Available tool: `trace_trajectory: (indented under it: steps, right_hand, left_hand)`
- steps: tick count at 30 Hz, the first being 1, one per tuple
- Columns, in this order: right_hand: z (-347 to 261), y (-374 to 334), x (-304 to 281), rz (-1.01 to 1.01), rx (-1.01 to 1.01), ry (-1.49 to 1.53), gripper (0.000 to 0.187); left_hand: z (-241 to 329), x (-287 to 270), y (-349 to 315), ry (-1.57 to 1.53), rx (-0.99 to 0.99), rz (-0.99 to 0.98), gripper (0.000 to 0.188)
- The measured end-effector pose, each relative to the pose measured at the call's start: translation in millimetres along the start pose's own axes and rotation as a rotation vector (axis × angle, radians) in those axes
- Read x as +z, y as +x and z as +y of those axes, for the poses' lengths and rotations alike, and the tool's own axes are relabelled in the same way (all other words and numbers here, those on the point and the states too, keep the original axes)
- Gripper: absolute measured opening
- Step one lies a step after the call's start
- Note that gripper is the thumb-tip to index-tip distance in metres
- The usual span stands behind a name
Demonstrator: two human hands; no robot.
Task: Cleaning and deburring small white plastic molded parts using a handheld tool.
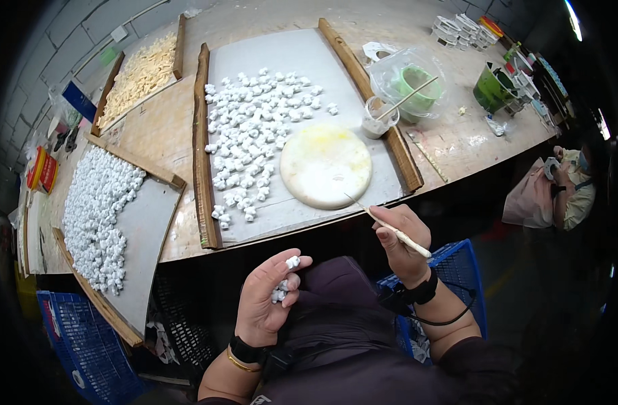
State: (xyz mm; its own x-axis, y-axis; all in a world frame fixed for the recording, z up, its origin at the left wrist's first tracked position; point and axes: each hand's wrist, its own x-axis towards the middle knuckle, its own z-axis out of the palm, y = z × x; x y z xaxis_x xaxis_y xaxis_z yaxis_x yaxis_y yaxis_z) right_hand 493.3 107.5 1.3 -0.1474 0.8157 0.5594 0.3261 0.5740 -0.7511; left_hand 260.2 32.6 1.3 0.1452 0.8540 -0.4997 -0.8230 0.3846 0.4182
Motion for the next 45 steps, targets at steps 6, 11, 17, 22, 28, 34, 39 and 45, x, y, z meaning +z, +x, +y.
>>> trace_trajectory:
  steps: [6, 11, 17, 22, 28, 34, 39, 45]
  right_hand:
    - [18.9, 13.6, 8.0, 0.019, -0.004, -0.126, 0.021]
    - [26.2, 15.2, 12.4, 0.026, -0.034, -0.162, 0.022]
    - [30.4, 15.1, 11.8, 0.011, -0.05, -0.196, 0.021]
    - [30.0, 14.6, 10.4, 0.01, -0.026, -0.186, 0.019]
    - [33.2, 14.7, 10.2, 0.005, 0.012, -0.139, 0.019]
    - [28.7, 6.9, 5.5, 0.079, 0.624, 0.533, 0.022]
    - [17.8, 1.6, 1.2, 0.083, 0.77, 0.986, 0.028]
    - [-0.8, -15.2, 4.7, -0.153, 0.567, 0.975, 0.033]
  left_hand:
    - [-0.8, -5.6, 7.4, -0.09, -0.001, -0.027, 0.03]
    - [-0.5, -7.0, 9.8, -0.061, 0.008, 0.03, 0.033]
    - [-2.1, -10.3, 12.1, -0.058, -0.002, 0.037, 0.032]
    - [-1.5, -5.8, 11.0, -0.031, 0.0, 0.053, 0.029]
    - [-2.8, -3.6, 10.2, 0.004, 0.001, 0.076, 0.031]
    - [-2.0, -6.5, 11.1, 0.007, 0.02, 0.032, 0.033]
    - [0.9, 2.3, 10.6, 0.028, 0.052, 0.039, 0.034]
    - [0.8, 0.2, 10.9, 0.042, 0.036, 0.006, 0.03]
